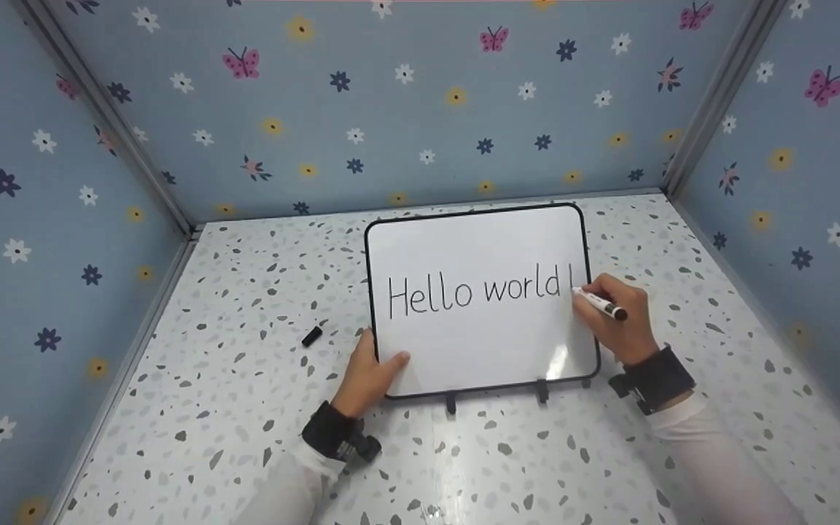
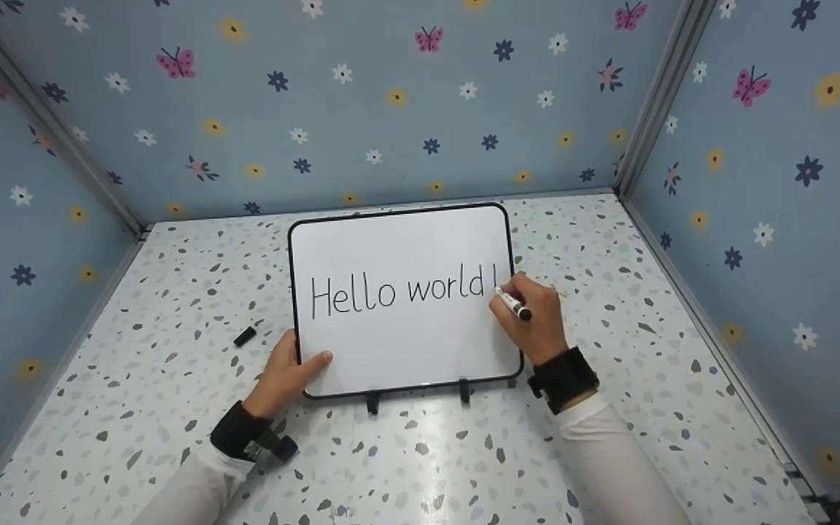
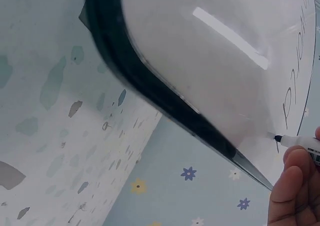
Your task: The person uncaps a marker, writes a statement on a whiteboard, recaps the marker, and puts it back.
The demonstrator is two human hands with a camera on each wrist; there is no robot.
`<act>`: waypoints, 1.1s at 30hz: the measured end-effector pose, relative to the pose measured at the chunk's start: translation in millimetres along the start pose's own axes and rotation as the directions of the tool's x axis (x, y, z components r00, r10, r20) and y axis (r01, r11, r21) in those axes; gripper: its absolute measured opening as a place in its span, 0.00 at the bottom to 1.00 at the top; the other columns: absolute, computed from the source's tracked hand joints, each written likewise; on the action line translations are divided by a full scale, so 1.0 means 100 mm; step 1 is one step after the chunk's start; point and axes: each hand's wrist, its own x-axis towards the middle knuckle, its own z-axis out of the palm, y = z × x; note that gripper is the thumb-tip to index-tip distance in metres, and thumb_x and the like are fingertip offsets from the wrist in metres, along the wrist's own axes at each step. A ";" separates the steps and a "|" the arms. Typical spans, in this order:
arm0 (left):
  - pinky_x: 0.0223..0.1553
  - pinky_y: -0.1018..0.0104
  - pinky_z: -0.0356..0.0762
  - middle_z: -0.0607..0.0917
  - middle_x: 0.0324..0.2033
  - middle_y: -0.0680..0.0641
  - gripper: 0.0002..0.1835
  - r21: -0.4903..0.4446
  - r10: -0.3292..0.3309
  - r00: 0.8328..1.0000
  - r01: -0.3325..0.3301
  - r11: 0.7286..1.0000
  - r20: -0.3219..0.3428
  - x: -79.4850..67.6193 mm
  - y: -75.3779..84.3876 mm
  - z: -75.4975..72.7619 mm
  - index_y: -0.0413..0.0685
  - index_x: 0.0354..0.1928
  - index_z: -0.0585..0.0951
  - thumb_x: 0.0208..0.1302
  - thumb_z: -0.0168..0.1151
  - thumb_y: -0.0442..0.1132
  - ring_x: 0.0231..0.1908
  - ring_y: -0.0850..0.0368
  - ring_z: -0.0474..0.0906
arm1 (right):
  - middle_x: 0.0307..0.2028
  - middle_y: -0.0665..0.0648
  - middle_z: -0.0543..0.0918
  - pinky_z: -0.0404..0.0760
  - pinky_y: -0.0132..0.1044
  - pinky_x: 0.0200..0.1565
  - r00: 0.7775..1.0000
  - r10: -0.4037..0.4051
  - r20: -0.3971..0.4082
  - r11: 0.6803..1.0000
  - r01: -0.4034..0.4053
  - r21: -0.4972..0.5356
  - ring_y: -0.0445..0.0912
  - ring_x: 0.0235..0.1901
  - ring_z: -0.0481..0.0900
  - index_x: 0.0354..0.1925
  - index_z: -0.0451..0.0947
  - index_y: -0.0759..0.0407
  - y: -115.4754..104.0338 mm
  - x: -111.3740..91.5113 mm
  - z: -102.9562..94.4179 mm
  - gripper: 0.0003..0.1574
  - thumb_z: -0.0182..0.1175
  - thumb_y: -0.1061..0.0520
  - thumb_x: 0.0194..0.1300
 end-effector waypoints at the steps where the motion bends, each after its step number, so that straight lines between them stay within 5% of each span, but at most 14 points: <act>1: 0.80 0.37 0.65 0.74 0.74 0.27 0.38 0.000 -0.002 1.000 0.002 1.000 -0.001 0.00 0.00 0.00 0.31 0.77 0.64 0.70 0.67 0.35 0.75 0.30 0.71 | 0.15 0.55 0.79 0.66 0.23 0.21 1.000 0.003 0.003 1.000 -0.003 0.000 0.35 0.17 0.68 0.24 0.80 0.65 0.00 0.00 0.00 0.07 0.67 0.72 0.53; 33: 0.80 0.37 0.64 0.74 0.73 0.26 0.37 -0.004 0.009 1.000 -0.009 1.000 -0.007 -0.01 0.00 0.00 0.29 0.76 0.64 0.71 0.68 0.36 0.75 0.30 0.71 | 0.15 0.53 0.77 0.63 0.25 0.20 1.000 0.004 0.021 1.000 -0.003 -0.023 0.36 0.16 0.66 0.24 0.79 0.64 0.00 -0.08 0.01 0.08 0.67 0.71 0.52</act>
